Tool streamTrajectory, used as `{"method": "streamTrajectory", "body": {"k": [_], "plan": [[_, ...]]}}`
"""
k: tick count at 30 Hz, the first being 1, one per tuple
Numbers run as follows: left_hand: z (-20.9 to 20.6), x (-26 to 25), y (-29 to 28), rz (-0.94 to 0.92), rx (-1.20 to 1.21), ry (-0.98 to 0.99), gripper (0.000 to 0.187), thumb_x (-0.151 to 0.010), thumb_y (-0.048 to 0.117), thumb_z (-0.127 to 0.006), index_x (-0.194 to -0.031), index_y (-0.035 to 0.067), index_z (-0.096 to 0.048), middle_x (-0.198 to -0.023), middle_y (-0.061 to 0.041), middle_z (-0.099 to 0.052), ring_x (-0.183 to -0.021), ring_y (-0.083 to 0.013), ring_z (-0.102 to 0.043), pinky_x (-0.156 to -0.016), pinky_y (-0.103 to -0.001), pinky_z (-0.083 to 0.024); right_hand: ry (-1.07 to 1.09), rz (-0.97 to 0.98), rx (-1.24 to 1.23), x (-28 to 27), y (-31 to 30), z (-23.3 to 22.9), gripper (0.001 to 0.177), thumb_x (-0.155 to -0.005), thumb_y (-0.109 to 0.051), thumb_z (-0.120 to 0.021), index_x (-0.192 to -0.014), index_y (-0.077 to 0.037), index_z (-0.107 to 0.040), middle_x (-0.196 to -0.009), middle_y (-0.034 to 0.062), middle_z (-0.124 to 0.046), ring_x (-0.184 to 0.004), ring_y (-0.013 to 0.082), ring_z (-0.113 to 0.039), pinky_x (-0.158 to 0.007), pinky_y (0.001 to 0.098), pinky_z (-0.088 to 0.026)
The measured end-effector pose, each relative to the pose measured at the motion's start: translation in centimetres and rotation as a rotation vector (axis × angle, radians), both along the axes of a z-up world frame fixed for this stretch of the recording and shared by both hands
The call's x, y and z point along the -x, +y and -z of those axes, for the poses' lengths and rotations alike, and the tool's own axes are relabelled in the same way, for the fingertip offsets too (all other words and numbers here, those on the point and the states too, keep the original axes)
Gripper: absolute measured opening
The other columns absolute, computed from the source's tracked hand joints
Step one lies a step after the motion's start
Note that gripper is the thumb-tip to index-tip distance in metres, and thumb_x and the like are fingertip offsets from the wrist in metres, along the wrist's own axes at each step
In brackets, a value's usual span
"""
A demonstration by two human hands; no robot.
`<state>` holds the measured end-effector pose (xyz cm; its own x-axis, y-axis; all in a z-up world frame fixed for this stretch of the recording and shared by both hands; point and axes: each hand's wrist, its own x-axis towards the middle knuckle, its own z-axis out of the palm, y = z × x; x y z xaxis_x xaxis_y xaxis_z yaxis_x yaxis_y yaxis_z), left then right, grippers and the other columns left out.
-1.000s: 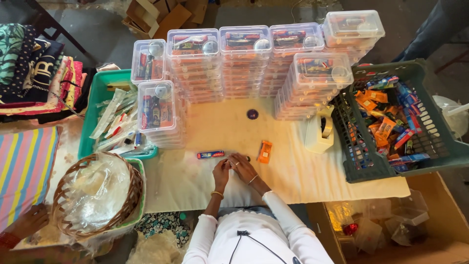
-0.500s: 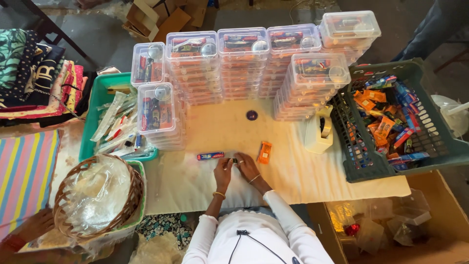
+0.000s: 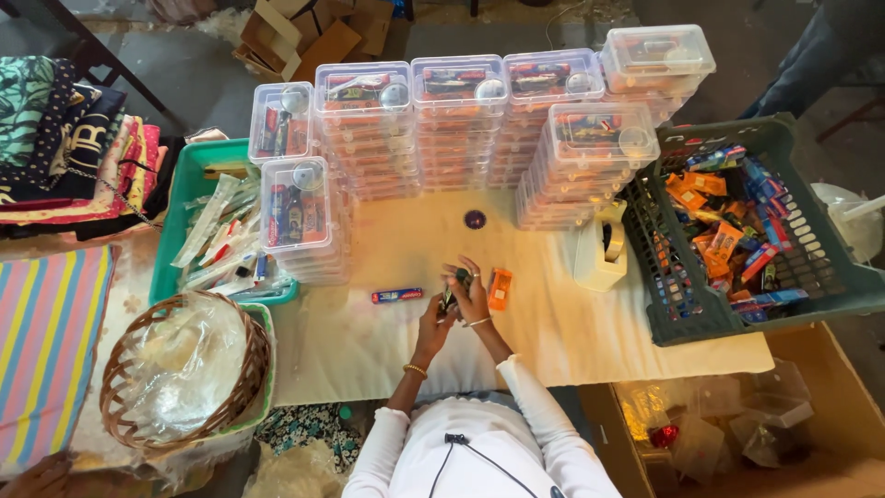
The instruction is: The person organizes small packaged items on a table, picking them from a green basket and placing them into clear plastic containers. They handle various small boxes and wrappers, arranging them neatly into the containers while standing at a workbench.
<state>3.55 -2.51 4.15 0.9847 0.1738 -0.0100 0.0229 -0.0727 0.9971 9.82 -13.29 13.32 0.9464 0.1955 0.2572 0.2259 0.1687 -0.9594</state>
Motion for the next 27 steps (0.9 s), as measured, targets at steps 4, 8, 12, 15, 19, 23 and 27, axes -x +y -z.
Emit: {"method": "streamTrajectory", "body": {"k": [4,8,12,15,19,23,27], "plan": [[1.1,-0.4,0.3,-0.073,-0.085,-0.051,0.035,-0.097,0.005,-0.071,-0.130,0.004,-0.057,-0.101,-0.013,-0.075,-0.088,-0.0184,-0.072,-0.078,-0.031,-0.061,-0.085,-0.023,0.480,-0.5,-0.7,3.4,0.052,-0.091,-0.034,-0.081,-0.127,-0.002,-0.060,-0.100,0.0167,-0.072,-0.095,0.0257,-0.071,-0.088,0.0345,-0.055],[0.2,-0.5,0.5,-0.090,-0.149,-0.066,0.051,-0.085,0.001,-0.077,-0.131,0.007,-0.055,-0.110,-0.014,-0.074,-0.091,-0.0195,-0.073,-0.076,-0.032,-0.060,-0.129,-0.019,0.649,-0.2,-1.2,5.5,0.061,-0.077,-0.039,-0.089,-0.123,-0.004,-0.068,-0.098,0.0179,-0.071,-0.093,0.0305,-0.068,-0.083,0.0386,-0.054],[-0.9,0.3,0.9,-0.059,-0.058,-0.038,0.061,-0.085,-0.001,-0.072,-0.140,0.009,-0.047,-0.117,-0.012,-0.072,-0.094,-0.0187,-0.074,-0.075,-0.031,-0.062,0.185,-0.113,0.490,1.0,-1.4,0.3,0.059,-0.071,-0.026,-0.090,-0.120,-0.007,-0.063,-0.091,0.0109,-0.072,-0.072,0.0225,-0.069,-0.062,0.0354,-0.056],[-0.7,0.6,1.7,-0.034,-0.007,-0.074,0.063,-0.089,0.000,-0.072,-0.145,0.010,-0.046,-0.121,-0.012,-0.071,-0.094,-0.0177,-0.072,-0.076,-0.031,-0.060,0.429,-0.218,0.256,0.9,-2.0,0.0,0.052,-0.072,-0.014,-0.088,-0.115,-0.007,-0.059,-0.087,0.0060,-0.074,-0.059,0.0170,-0.069,-0.051,0.0317,-0.057],[-1.3,0.8,2.4,0.057,0.061,-0.024,0.064,-0.093,0.001,-0.071,-0.151,0.012,-0.046,-0.122,-0.012,-0.068,-0.099,-0.0154,-0.068,-0.080,-0.030,-0.059,0.305,-0.384,0.008,0.8,-2.7,1.6,0.044,-0.079,-0.004,-0.090,-0.116,-0.001,-0.066,-0.093,0.0062,-0.074,-0.067,0.0145,-0.069,-0.057,0.0294,-0.058],[-3.8,1.0,1.9,0.086,0.161,0.063,0.068,-0.090,0.004,-0.071,-0.151,0.016,-0.043,-0.127,-0.011,-0.067,-0.098,-0.0156,-0.069,-0.079,-0.029,-0.060,0.370,-0.243,0.221,0.4,-3.4,6.3,0.044,-0.075,-0.001,-0.093,-0.104,0.002,-0.060,-0.080,0.0097,-0.072,-0.062,0.0179,-0.073,-0.054,0.0317,-0.060],[-1.5,0.4,2.6,0.082,0.061,-0.043,0.072,-0.089,0.009,-0.077,-0.152,0.015,-0.042,-0.143,-0.011,-0.056,-0.121,-0.0187,-0.060,-0.086,-0.031,-0.059,0.361,-0.211,-0.006,0.0,-3.7,7.1,0.039,-0.082,-0.004,-0.089,-0.109,0.001,-0.062,-0.088,0.0074,-0.068,-0.073,0.0178,-0.067,-0.063,0.0326,-0.059]]}}
